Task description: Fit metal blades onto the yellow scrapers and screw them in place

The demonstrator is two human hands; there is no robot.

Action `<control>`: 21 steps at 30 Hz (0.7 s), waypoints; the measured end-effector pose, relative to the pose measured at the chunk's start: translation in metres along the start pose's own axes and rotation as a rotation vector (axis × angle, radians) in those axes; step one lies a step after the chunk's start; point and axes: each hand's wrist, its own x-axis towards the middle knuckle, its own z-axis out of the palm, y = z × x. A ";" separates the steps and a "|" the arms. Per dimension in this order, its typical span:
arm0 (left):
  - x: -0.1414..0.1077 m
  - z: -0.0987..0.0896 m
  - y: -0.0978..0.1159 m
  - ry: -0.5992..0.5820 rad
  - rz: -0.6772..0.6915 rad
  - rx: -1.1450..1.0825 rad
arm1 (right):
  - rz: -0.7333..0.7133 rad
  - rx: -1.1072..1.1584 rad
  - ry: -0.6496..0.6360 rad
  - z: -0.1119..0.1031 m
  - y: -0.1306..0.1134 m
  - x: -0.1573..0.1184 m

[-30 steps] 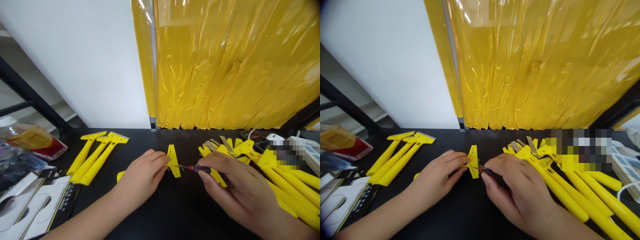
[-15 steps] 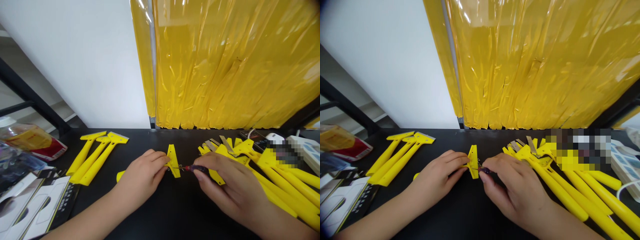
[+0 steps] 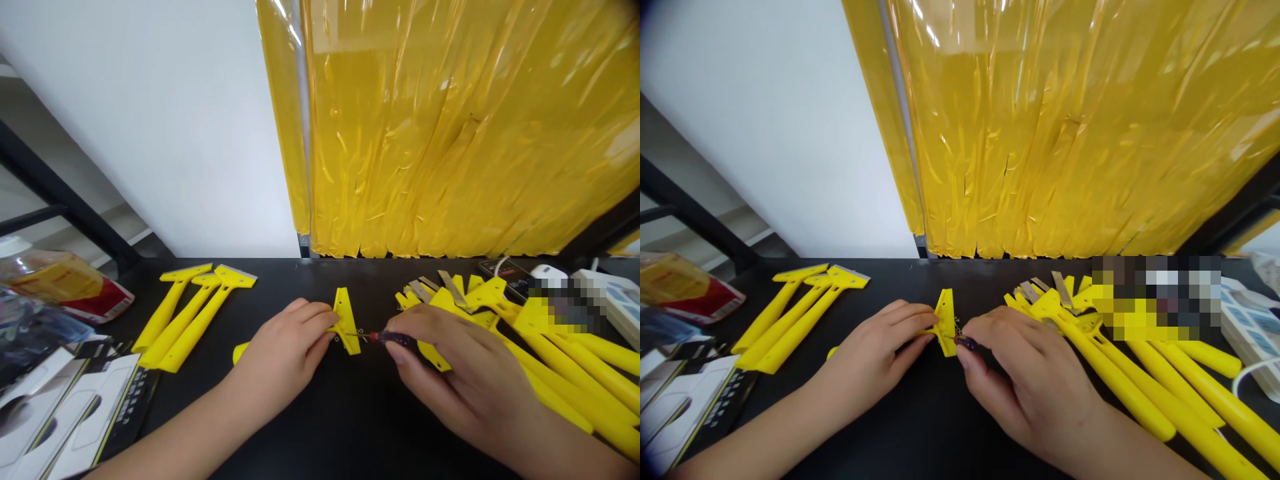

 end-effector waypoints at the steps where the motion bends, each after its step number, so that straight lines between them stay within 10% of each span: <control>1: 0.000 0.000 0.000 0.002 0.000 0.001 | -0.002 0.010 -0.013 0.001 0.000 0.000; 14: 0.003 -0.004 -0.003 0.047 -0.011 0.042 | 0.163 -0.003 0.141 -0.014 0.005 0.002; 21: -0.001 -0.009 -0.003 0.238 -0.187 -0.220 | 0.483 -0.065 -0.447 0.014 0.013 -0.002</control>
